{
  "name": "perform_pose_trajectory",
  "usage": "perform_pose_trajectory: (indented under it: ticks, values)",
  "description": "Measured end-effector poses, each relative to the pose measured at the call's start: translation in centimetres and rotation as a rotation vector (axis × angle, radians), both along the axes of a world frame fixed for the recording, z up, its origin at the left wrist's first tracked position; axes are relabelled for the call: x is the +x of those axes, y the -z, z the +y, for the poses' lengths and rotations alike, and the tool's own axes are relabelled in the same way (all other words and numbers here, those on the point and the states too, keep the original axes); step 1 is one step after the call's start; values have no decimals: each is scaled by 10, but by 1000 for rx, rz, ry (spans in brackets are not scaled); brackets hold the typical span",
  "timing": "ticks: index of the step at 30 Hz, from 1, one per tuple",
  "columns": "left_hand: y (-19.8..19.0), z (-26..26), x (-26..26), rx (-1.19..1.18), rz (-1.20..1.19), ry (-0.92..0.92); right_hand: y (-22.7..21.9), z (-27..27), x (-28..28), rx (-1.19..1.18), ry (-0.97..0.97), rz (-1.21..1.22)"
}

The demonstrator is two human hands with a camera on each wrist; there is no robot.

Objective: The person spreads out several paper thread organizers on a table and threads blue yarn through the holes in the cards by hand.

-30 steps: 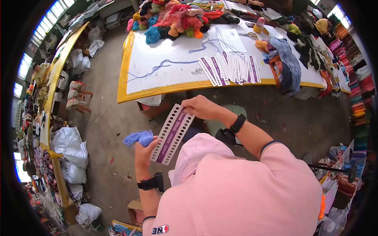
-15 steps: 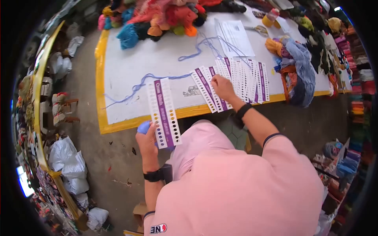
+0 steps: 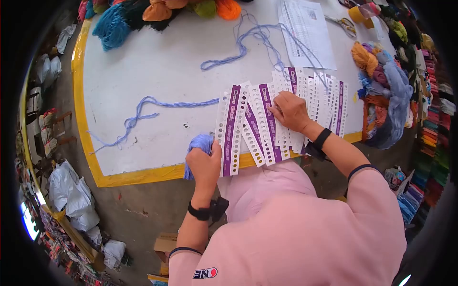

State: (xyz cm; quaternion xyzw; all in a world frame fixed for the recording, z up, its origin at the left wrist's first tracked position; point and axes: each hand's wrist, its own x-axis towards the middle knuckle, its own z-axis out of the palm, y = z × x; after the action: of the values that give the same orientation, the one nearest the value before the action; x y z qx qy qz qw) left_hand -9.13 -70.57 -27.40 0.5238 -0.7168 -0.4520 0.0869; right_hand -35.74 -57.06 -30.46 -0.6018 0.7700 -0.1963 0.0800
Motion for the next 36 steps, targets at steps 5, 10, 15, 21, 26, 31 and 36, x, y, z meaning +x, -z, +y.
perform_pose_trajectory:
  ticks: [5, 10, 15, 21, 26, 31, 36]
  values:
    - [1, 26, -15, 125, 167, -30, 7, 7, -6, -115, -16, -66]
    - [15, 64, -34, 148, 302, -140, 19, 20, -14, -204, -88, -113]
    - [61, 79, -51, -108, 226, -61, 27, 24, -11, -316, -128, -60]
    - [55, 81, -63, -121, 124, -76, 31, 31, -10, -345, -132, -40]
    - [45, 93, -65, 74, 390, -93, 32, 33, -11, -329, -130, -34]
    - [52, 90, -77, 60, 441, -225, 34, 29, -10, -351, -132, -34]
    - [48, 82, -91, 34, 290, -312, 36, 29, -8, -322, -134, -13]
